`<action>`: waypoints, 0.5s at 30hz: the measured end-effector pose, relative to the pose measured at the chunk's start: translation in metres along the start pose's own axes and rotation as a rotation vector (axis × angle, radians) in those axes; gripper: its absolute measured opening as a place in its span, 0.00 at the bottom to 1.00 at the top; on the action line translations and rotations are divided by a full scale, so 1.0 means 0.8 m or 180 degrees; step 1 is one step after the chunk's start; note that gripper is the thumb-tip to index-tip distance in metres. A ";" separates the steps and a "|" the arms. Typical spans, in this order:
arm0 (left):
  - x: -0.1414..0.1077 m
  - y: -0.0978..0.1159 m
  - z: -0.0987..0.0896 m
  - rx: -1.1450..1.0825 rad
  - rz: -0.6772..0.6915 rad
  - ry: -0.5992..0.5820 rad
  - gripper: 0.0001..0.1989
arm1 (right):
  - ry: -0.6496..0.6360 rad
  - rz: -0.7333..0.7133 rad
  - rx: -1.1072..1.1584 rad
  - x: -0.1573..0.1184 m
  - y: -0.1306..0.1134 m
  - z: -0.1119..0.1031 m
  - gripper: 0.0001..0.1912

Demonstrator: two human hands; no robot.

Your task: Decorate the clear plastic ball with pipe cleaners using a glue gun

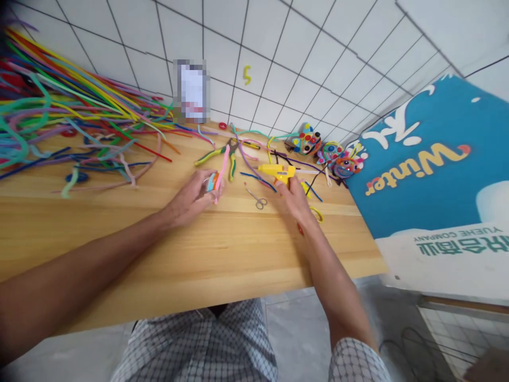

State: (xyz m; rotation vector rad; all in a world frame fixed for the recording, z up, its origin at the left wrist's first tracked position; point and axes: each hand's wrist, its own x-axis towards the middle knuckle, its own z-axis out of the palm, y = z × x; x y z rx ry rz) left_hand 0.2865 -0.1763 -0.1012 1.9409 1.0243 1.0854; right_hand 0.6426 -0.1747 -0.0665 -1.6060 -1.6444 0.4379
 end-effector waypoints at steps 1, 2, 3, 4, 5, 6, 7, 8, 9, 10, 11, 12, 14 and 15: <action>0.000 0.000 0.000 0.0019 0.0002 0.0004 0.27 | -0.0108 -0.0102 -0.0044 -0.006 -0.003 0.006 0.20; 0.001 0.000 0.000 0.0027 -0.0002 0.0006 0.27 | -0.0197 -0.0175 -0.0114 -0.011 -0.005 0.009 0.21; 0.001 0.000 0.001 0.0029 -0.0007 0.0001 0.28 | -0.0258 -0.0219 -0.0198 -0.015 -0.006 0.010 0.22; 0.002 0.000 0.001 0.0029 -0.0010 -0.0003 0.28 | -0.0307 -0.0234 -0.0290 -0.018 -0.007 0.010 0.22; 0.002 0.000 0.002 0.0033 -0.0008 -0.0004 0.28 | -0.0344 -0.0220 -0.0384 -0.019 -0.006 0.009 0.22; 0.002 0.000 0.002 0.0043 -0.0005 -0.0001 0.27 | -0.0372 -0.0186 -0.0472 -0.020 -0.005 0.007 0.22; 0.003 0.000 0.003 0.0059 0.0001 0.0006 0.27 | -0.0392 -0.0144 -0.0551 -0.020 -0.003 0.005 0.21; 0.003 -0.001 0.003 0.0079 0.0006 0.0010 0.28 | -0.0409 -0.0104 -0.0617 -0.020 -0.001 0.002 0.21; 0.003 -0.002 0.003 0.0098 0.0008 0.0005 0.28 | -0.0428 -0.0066 -0.0670 -0.019 0.002 0.001 0.20; 0.002 -0.002 0.003 0.0112 0.0008 -0.0002 0.28 | -0.0450 -0.0025 -0.0705 -0.018 0.005 0.000 0.20; 0.002 -0.003 0.003 0.0123 0.0006 -0.0014 0.28 | -0.0469 0.0018 -0.0731 -0.017 0.009 -0.001 0.19; 0.002 -0.004 0.003 0.0130 0.0003 -0.0025 0.28 | -0.0483 0.0056 -0.0764 -0.017 0.012 -0.002 0.19; 0.002 -0.005 0.003 0.0135 -0.0003 -0.0028 0.28 | -0.0460 0.0069 -0.0927 -0.019 0.019 -0.006 0.19; 0.002 -0.005 0.004 0.0132 -0.0004 -0.0019 0.28 | -0.0394 0.0024 -0.1074 -0.023 0.020 -0.008 0.19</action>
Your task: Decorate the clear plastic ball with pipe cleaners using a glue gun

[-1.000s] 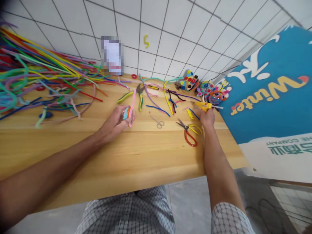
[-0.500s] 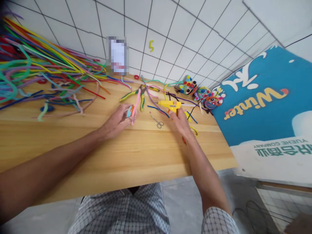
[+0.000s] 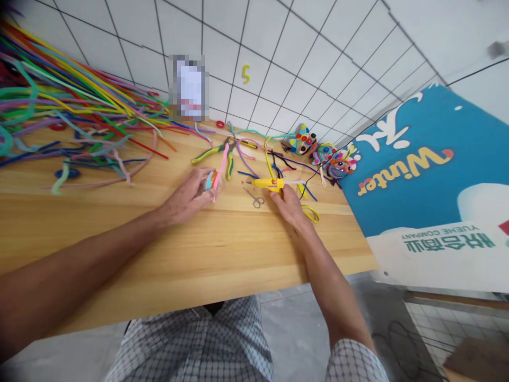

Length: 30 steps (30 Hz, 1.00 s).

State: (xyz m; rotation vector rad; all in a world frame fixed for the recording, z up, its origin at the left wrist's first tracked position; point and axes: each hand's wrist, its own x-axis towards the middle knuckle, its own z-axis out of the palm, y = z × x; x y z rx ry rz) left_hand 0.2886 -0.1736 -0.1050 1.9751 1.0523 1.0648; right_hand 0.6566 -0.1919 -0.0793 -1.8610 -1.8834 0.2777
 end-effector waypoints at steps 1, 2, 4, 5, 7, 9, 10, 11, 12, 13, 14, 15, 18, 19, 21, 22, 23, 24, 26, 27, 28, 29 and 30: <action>0.000 0.000 0.000 -0.0003 0.0002 0.0010 0.28 | 0.0122 -0.0055 -0.0190 -0.006 0.001 -0.002 0.20; 0.001 0.001 0.001 -0.0002 0.0008 0.0019 0.28 | 0.0273 -0.0138 -0.0398 -0.014 0.000 -0.005 0.20; 0.001 0.002 0.001 0.0012 0.0020 0.0033 0.28 | 0.0599 -0.0369 -0.0745 -0.033 -0.010 -0.010 0.18; 0.002 0.003 0.002 0.0022 0.0023 0.0031 0.27 | 0.0725 -0.0526 -0.0839 -0.044 -0.021 -0.011 0.16; 0.002 0.003 0.002 0.0038 0.0015 0.0034 0.27 | 0.0858 -0.0951 -0.0807 -0.062 -0.052 -0.010 0.14; 0.002 0.001 0.002 0.0040 0.0009 0.0033 0.27 | 0.0763 -0.1492 -0.0575 -0.071 -0.091 0.001 0.16; 0.001 0.000 0.002 0.0042 0.0010 0.0035 0.27 | 0.0617 -0.1734 -0.0438 -0.071 -0.111 0.009 0.19; 0.001 -0.002 0.002 0.0050 0.0010 0.0034 0.27 | 0.0431 -0.1930 -0.0322 -0.068 -0.129 0.018 0.22; 0.001 -0.003 0.002 0.0058 0.0006 0.0028 0.27 | 0.0236 -0.2085 -0.0233 -0.063 -0.144 0.029 0.25; 0.001 -0.004 0.002 0.0062 -0.0006 0.0022 0.28 | 0.0082 -0.2194 -0.0158 -0.056 -0.156 0.040 0.28; 0.000 -0.005 0.003 0.0059 -0.0024 0.0023 0.28 | -0.0002 -0.2258 -0.0098 -0.049 -0.163 0.051 0.29; 0.001 -0.006 0.003 0.0042 -0.0038 0.0028 0.28 | -0.0023 -0.2278 -0.0051 -0.042 -0.168 0.061 0.29; 0.001 -0.007 0.005 -0.0060 -0.0004 0.0053 0.27 | 0.0081 -0.2207 0.0071 -0.026 -0.166 0.080 0.27; 0.002 -0.008 0.005 -0.0100 0.0028 0.0053 0.27 | 0.0108 -0.2178 0.0117 -0.024 -0.163 0.084 0.27; 0.003 -0.010 0.005 -0.0166 0.0091 0.0029 0.29 | 0.0142 -0.2144 0.0212 -0.021 -0.157 0.087 0.27; 0.003 -0.012 0.004 -0.0186 0.0111 0.0015 0.31 | 0.0151 -0.2128 0.0248 -0.021 -0.154 0.088 0.27; 0.004 -0.014 0.004 -0.0203 0.0122 0.0004 0.33 | 0.0166 -0.2113 0.0273 -0.021 -0.153 0.090 0.27; 0.004 -0.016 0.004 -0.0219 0.0127 0.0002 0.34 | 0.0181 -0.2101 0.0283 -0.020 -0.152 0.091 0.27; 0.004 -0.019 0.004 -0.0259 0.0124 0.0011 0.36 | 0.0205 -0.2080 0.0273 -0.019 -0.152 0.094 0.27; 0.004 -0.021 0.003 -0.0276 0.0127 0.0013 0.37 | 0.0219 -0.2080 0.0263 -0.018 -0.153 0.096 0.27; 0.004 -0.022 0.003 -0.0282 0.0134 0.0005 0.37 | 0.0233 -0.2090 0.0257 -0.017 -0.155 0.097 0.27; 0.003 -0.022 0.003 -0.0271 0.0140 -0.0012 0.37 | 0.0242 -0.2110 0.0259 -0.017 -0.156 0.097 0.27; 0.003 -0.022 0.003 -0.0245 0.0140 -0.0038 0.38 | 0.0240 -0.2132 0.0272 -0.018 -0.158 0.096 0.27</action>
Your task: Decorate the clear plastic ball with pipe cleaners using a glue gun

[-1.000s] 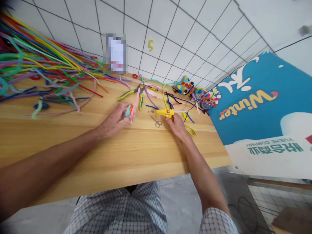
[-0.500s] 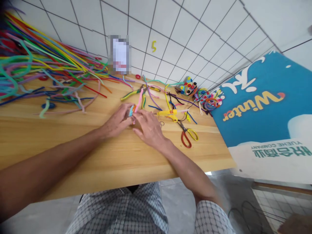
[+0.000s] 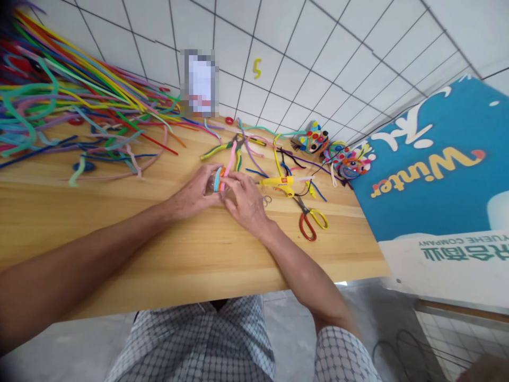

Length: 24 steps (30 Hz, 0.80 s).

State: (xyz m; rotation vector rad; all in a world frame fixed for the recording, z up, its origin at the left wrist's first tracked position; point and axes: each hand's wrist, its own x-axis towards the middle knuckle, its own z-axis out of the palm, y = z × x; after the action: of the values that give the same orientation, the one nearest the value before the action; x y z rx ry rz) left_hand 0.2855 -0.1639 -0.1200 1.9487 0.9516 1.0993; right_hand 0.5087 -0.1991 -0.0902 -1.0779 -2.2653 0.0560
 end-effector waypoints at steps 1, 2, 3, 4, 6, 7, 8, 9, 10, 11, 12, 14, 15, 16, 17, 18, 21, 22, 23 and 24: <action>-0.001 0.000 0.000 0.0036 -0.0007 -0.0026 0.38 | -0.0003 -0.0014 0.0025 0.000 -0.002 -0.003 0.28; -0.002 0.001 0.000 0.0073 -0.0017 -0.0044 0.39 | -0.0010 -0.0004 0.0054 -0.002 -0.005 -0.008 0.29; -0.002 0.002 0.000 0.0105 -0.0025 -0.0055 0.41 | -0.0018 0.0049 0.0073 -0.006 -0.008 -0.015 0.29; -0.003 0.003 0.001 0.0130 -0.0025 -0.0053 0.42 | -0.0021 0.0157 0.0075 -0.013 -0.009 -0.025 0.27; -0.004 0.006 0.001 0.0162 -0.0011 -0.0040 0.43 | -0.0001 0.0536 0.0007 -0.032 -0.008 -0.049 0.21; -0.004 0.008 0.001 0.0179 0.0000 -0.0038 0.43 | 0.0025 0.0793 -0.0060 -0.045 -0.004 -0.063 0.16; -0.004 0.010 0.001 0.0204 0.0012 -0.0043 0.42 | 0.0073 0.1071 -0.0144 -0.058 0.003 -0.076 0.13; -0.004 0.013 0.001 0.0240 0.0023 -0.0055 0.41 | 0.0156 0.1347 -0.0256 -0.072 0.013 -0.088 0.13; -0.004 0.015 0.001 0.0284 0.0030 -0.0074 0.40 | 0.0289 0.1599 -0.0406 -0.085 0.025 -0.099 0.16; -0.004 0.017 0.000 0.0328 0.0040 -0.0094 0.38 | 0.0442 0.1799 -0.0581 -0.096 0.039 -0.107 0.18; -0.003 0.018 0.000 0.0368 0.0049 -0.0111 0.37 | 0.0575 0.1929 -0.0742 -0.104 0.054 -0.113 0.22; -0.003 0.019 -0.001 0.0413 0.0051 -0.0113 0.36 | 0.0690 0.2021 -0.0949 -0.110 0.081 -0.116 0.29; -0.002 0.019 -0.001 0.0415 0.0045 -0.0099 0.36 | 0.0657 0.2017 -0.0981 -0.108 0.093 -0.113 0.31; -0.002 0.018 0.000 0.0411 0.0036 -0.0081 0.36 | 0.0576 0.2018 -0.0969 -0.103 0.103 -0.109 0.31; -0.002 0.017 0.000 0.0404 0.0024 -0.0063 0.36 | 0.0477 0.2041 -0.0930 -0.096 0.111 -0.104 0.30; -0.002 0.016 0.000 0.0395 0.0012 -0.0049 0.36 | 0.0389 0.2090 -0.0880 -0.087 0.118 -0.098 0.27; -0.002 0.014 0.001 0.0355 0.0012 -0.0050 0.36 | 0.0314 0.2296 -0.0747 -0.061 0.130 -0.079 0.18; -0.002 0.014 0.001 0.0336 0.0019 -0.0050 0.35 | 0.0325 0.2339 -0.0697 -0.054 0.132 -0.074 0.16; -0.002 0.014 0.001 0.0312 0.0024 -0.0039 0.35 | 0.0320 0.2360 -0.0625 -0.048 0.133 -0.070 0.16; -0.002 0.014 0.001 0.0283 0.0022 -0.0019 0.34 | 0.0300 0.2371 -0.0527 -0.044 0.132 -0.068 0.15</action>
State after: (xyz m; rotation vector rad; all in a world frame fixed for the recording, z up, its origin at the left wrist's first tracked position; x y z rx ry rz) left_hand 0.2884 -0.1711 -0.1113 2.0268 1.0068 1.0707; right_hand 0.6279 -0.1654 -0.0955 -1.9139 -1.6953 0.1189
